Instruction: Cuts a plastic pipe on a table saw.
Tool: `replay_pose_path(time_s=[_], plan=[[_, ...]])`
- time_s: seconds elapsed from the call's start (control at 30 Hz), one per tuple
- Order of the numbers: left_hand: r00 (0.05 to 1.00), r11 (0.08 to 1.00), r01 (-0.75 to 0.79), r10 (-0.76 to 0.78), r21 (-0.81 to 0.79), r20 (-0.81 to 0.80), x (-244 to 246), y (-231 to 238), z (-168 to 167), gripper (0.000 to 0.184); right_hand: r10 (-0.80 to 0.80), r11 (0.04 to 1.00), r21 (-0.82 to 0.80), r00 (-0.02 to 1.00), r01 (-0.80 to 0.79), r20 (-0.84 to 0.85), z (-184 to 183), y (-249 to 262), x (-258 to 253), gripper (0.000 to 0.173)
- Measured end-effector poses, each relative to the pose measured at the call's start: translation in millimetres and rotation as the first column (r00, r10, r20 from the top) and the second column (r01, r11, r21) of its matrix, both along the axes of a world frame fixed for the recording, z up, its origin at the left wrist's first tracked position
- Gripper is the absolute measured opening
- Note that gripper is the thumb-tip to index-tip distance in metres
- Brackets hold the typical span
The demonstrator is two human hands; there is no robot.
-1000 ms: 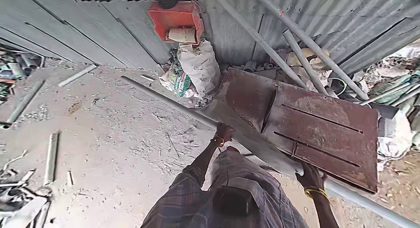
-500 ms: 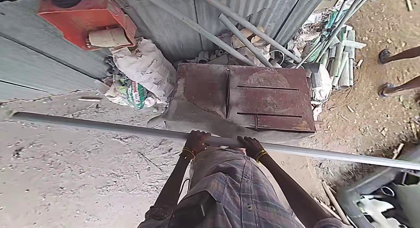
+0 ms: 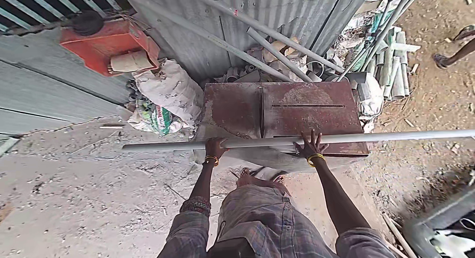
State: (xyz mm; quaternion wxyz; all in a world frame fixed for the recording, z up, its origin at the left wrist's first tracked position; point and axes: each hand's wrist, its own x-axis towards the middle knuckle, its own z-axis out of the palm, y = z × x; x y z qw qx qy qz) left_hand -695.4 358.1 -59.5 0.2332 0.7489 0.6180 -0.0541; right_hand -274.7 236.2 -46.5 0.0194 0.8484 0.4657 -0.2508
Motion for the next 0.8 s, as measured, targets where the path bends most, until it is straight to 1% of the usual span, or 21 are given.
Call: replay_pose_path(time_s=[0.03, 0.07, 0.1, 0.13, 0.17, 0.2, 0.23, 0.3, 0.37, 0.43, 0.57, 0.63, 0.73, 0.8], plan=[[0.999, 0.999, -0.04, 0.04, 0.01, -0.003, 5.8, -0.6, -10.8, 0.065, -0.064, 0.998, 0.017, 0.998, 0.065, -0.021, -13.2, 3.1, -8.5, 0.078], [0.996, 0.996, -0.087, 0.087, 0.002, -0.026, 10.7, -1.7, -19.5, 0.078, -0.11, 0.993, 0.03, 0.994, 0.111, -0.026, -22.1, 8.0, -14.5, 0.077], [0.989, 0.991, -0.131, 0.129, -0.028, -0.068, 14.0, -3.4, -26.3, 0.09, -0.134, 0.991, 0.025, 0.991, 0.135, -0.021, -27.6, 13.9, -17.8, 0.077], [0.982, 0.984, -0.174, 0.17, -0.044, -0.084, 15.7, -9.4, -31.2, 0.096, -0.147, 0.989, 0.008, 0.989, 0.147, -0.016, -31.6, 17.0, -18.9, 0.077], [0.977, 0.979, -0.199, 0.195, -0.05, -0.085, 16.5, -15.7, -32.5, 0.096, -0.157, 0.988, -0.008, 0.987, 0.157, -0.015, -33.4, 17.9, -19.7, 0.077], [0.978, 0.979, -0.2, 0.198, -0.031, -0.065, 17.8, -18.4, -32.6, 0.093, -0.171, 0.985, -0.012, 0.985, 0.171, -0.017, -33.5, 19.5, -19.0, 0.078], [0.983, 0.984, -0.178, 0.178, -0.006, -0.048, 20.2, -16.3, -33.9, 0.087, -0.189, 0.982, -0.011, 0.982, 0.189, -0.024, -31.5, 23.6, -16.5, 0.078], [0.991, 0.992, -0.126, 0.125, -0.013, -0.037, 22.9, -5.1, -34.1, 0.075, -0.214, 0.977, 0.006, 0.977, 0.214, -0.011, -33.6, 32.3, -12.4, 0.076], [0.996, 0.996, -0.074, 0.071, -0.057, -0.059, 26.3, 11.0, -33.6, 0.07, -0.222, 0.974, 0.045, 0.975, 0.222, 0.005, -41.3, 41.7, -5.4, 0.073], [0.997, 0.997, -0.05, 0.046, -0.056, -0.064, 26.7, 24.9, -34.1, 0.069, -0.208, 0.976, 0.067, 0.978, 0.207, 0.02, -47.4, 52.0, -2.8, 0.07], [0.993, 0.993, -0.116, 0.116, 0.014, -0.035, 33.1, 45.1, -37.6, 0.075, -0.195, 0.977, 0.098, 0.98, 0.19, 0.046, -50.7, 77.7, 1.4, 0.058], [0.99, 0.988, -0.142, 0.142, 0.066, 0.0, 37.0, 56.6, -39.4, 0.074, -0.198, 0.976, 0.109, 0.977, 0.189, 0.078, -49.4, 90.9, 0.6, 0.056], [0.992, 0.979, -0.126, 0.125, 0.161, 0.019, 39.1, 68.3, -50.5, 0.072, -0.198, 0.979, 0.079, 0.973, 0.19, 0.117, -52.1, 100.2, 1.9, 0.056], [0.994, 0.971, -0.109, 0.105, 0.213, 0.028, 38.7, 72.6, -55.7, 0.075, -0.19, 0.98, 0.079, 0.973, 0.181, 0.132, -55.8, 100.3, 3.4, 0.06]])
